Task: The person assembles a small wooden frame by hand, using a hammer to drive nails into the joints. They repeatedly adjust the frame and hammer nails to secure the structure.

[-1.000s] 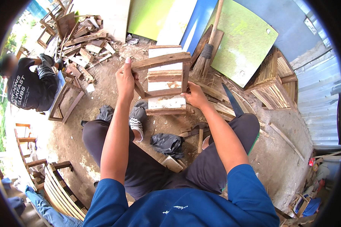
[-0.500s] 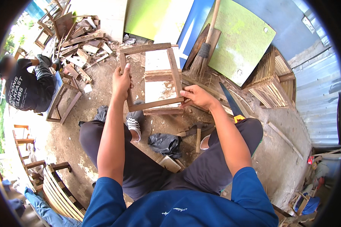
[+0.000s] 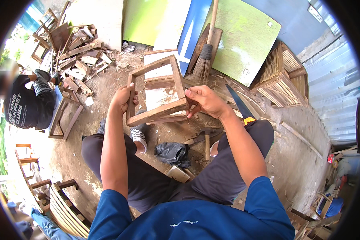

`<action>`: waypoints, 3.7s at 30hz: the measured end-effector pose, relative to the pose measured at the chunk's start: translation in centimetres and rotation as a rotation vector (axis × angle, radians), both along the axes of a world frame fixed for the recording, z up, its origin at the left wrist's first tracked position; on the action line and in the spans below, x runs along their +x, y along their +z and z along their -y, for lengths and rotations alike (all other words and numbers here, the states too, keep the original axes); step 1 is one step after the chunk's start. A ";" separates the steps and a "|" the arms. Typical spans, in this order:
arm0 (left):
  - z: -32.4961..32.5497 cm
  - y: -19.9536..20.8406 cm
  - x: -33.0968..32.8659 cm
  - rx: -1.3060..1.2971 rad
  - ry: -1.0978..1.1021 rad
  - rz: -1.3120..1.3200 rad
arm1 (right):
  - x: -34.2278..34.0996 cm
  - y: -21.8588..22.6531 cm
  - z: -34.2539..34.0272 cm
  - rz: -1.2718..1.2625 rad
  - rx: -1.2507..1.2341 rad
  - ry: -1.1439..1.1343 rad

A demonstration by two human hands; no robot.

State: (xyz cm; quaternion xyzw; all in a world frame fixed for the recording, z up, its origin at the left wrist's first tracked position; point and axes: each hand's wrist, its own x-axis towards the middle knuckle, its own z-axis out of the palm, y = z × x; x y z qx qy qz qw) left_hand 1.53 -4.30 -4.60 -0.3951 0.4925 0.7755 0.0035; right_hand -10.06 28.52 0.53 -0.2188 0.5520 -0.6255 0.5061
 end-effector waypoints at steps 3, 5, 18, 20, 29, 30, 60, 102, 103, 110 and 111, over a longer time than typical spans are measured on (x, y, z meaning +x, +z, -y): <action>-0.7 -0.1 -0.1 0.014 -0.094 0.015 | 0.6 1.3 -0.2 -0.031 -0.017 -0.022; -1.0 -0.1 -0.3 0.044 -0.120 0.007 | 0.9 1.9 -0.3 -0.040 -0.031 -0.032; -2.1 -0.8 -1.4 0.178 -0.248 0.056 | 1.9 4.7 -0.4 -0.040 -0.095 -0.015; -2.4 -0.6 -1.5 0.167 -0.262 0.051 | 1.8 5.0 -0.4 -0.036 -0.113 -0.004; -2.8 0.1 -1.6 0.164 -0.229 -0.007 | 1.4 5.4 -0.7 -0.055 -0.105 0.023; -2.8 0.2 -1.7 0.145 -0.214 -0.008 | 1.3 5.4 -0.8 -0.066 -0.107 0.019; -3.6 7.0 -0.6 -0.370 0.090 -0.473 | -0.2 -3.5 -0.6 -0.374 0.056 -0.123; -10.0 12.4 -5.0 -1.467 -0.781 -0.443 | 1.9 -10.5 3.2 -0.702 0.122 -0.289; -9.9 12.5 -5.0 -1.427 -0.786 -0.437 | 2.0 -10.5 3.2 -0.699 0.114 -0.295; -9.6 13.4 -4.9 -1.293 -0.856 -0.346 | 2.0 -10.7 3.0 -0.759 0.123 -0.282; -9.5 13.5 -4.9 -1.276 -0.862 -0.356 | 2.0 -10.8 3.0 -0.773 0.126 -0.285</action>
